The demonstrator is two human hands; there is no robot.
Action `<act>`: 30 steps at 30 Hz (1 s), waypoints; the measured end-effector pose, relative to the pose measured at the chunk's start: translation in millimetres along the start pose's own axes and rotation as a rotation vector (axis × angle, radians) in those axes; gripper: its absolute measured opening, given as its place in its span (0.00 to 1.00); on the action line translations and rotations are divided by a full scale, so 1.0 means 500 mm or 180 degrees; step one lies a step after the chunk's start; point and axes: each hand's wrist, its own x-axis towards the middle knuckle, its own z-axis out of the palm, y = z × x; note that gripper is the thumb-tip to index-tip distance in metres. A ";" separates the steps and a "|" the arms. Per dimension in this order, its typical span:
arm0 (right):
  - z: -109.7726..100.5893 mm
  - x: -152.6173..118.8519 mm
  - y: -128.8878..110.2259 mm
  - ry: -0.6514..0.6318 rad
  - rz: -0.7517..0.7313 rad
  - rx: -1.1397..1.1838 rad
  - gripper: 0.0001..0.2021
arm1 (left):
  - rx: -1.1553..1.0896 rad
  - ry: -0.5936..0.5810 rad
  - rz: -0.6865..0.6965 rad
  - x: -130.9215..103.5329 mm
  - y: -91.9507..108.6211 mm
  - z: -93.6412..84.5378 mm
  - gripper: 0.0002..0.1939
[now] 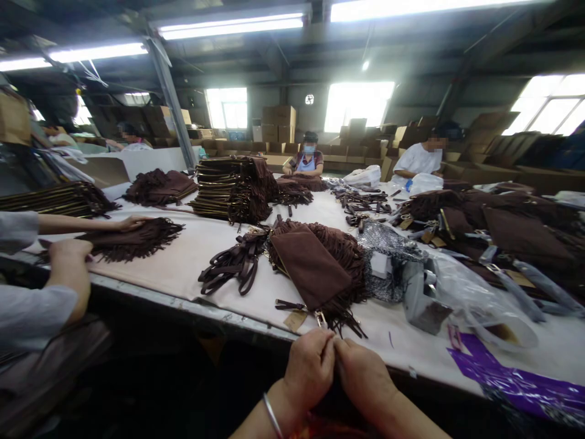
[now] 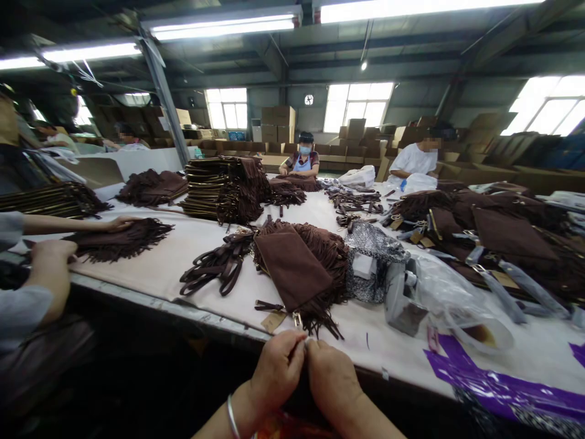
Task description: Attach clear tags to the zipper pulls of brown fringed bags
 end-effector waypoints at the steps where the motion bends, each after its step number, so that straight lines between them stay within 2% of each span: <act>1: -0.003 -0.002 0.001 0.0013 -0.0018 0.0264 0.14 | -0.0255 0.0058 -0.0234 -0.001 -0.004 0.000 0.11; 4: -0.012 -0.006 0.000 0.0049 -0.0043 0.1099 0.14 | -0.1044 0.0314 -0.1566 0.001 -0.022 0.007 0.09; 5: -0.014 -0.006 -0.002 0.0031 -0.0028 0.1355 0.15 | -0.1299 0.0296 -0.1954 0.002 -0.027 0.011 0.08; 7: -0.016 -0.005 -0.004 0.0000 0.0027 0.1780 0.15 | -0.1785 0.0117 -0.2331 0.006 -0.031 0.016 0.12; 11: -0.014 -0.003 -0.005 0.0054 0.0100 0.2161 0.16 | -0.2518 -0.0162 -0.2305 0.014 -0.018 0.014 0.20; 16: -0.009 -0.005 -0.008 0.0028 0.0052 0.2167 0.12 | -0.2638 -0.0157 -0.2467 0.023 -0.010 0.010 0.19; 19: -0.008 -0.006 -0.012 0.0031 0.0028 0.2097 0.11 | -0.3075 -0.0079 -0.2497 0.031 -0.013 0.017 0.17; 23: -0.007 -0.007 -0.014 0.0041 -0.0095 0.1925 0.10 | -0.3523 0.0158 -0.2831 0.044 -0.013 0.030 0.15; 30: 0.004 -0.004 -0.013 0.0115 -0.0120 0.1560 0.10 | -0.3531 0.0431 -0.2832 0.064 -0.018 0.055 0.15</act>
